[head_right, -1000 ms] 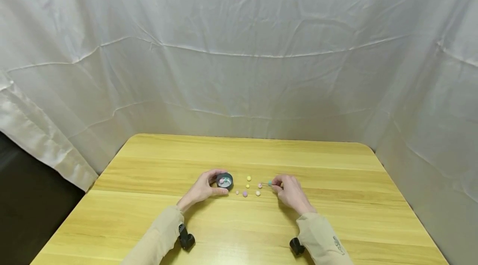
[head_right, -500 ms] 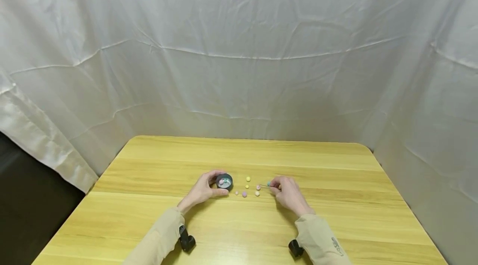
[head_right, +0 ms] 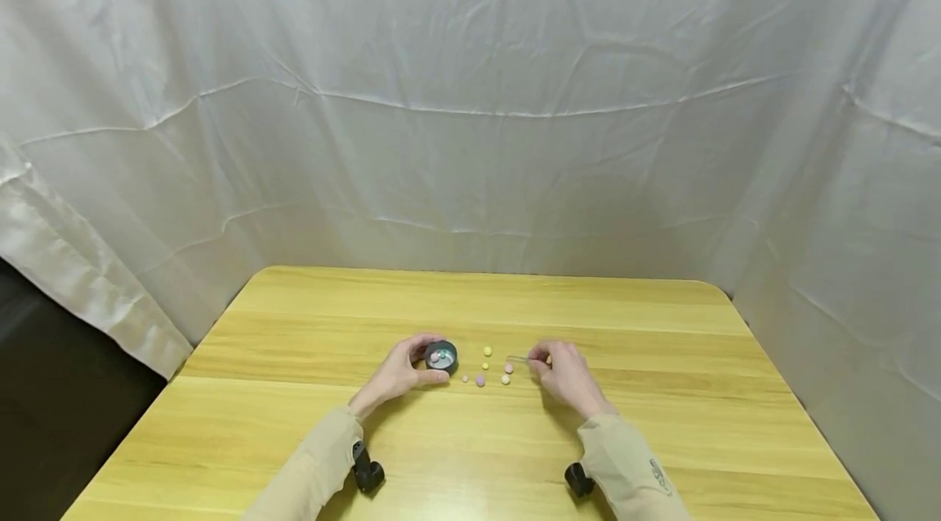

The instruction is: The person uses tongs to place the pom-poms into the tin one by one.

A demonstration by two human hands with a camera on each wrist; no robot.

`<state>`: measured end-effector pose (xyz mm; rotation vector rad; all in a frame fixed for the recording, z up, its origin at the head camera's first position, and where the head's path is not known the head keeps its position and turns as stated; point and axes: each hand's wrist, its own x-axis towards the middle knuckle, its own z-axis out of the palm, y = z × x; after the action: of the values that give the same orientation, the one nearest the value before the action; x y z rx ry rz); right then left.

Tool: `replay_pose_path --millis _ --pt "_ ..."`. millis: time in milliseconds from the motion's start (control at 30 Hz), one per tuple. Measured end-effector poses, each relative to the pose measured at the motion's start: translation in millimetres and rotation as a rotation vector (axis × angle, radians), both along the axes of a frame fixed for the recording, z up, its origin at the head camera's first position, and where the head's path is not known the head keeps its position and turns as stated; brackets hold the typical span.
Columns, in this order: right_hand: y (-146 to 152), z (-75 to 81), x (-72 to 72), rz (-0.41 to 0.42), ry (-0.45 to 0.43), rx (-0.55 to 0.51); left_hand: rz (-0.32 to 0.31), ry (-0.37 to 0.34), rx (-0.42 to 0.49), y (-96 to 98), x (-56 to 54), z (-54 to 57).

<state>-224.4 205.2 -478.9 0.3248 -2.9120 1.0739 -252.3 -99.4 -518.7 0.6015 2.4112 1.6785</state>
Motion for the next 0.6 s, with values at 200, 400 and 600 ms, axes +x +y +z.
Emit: replay_pose_path --millis 200,400,600 --pt "0.2 3.3 -1.2 -0.006 -0.002 -0.009 -0.002 -0.009 0.002 -0.3 -1.7 -0.6" --pt "-2.0 6.0 -2.3 -0.01 0.015 -0.002 0.001 0.0 -0.001 -0.3 -0.8 1.5" --pt "-7.5 4.9 -3.7 0.0 0.057 0.038 0.004 -0.004 -0.004 -0.1 -0.3 1.2"
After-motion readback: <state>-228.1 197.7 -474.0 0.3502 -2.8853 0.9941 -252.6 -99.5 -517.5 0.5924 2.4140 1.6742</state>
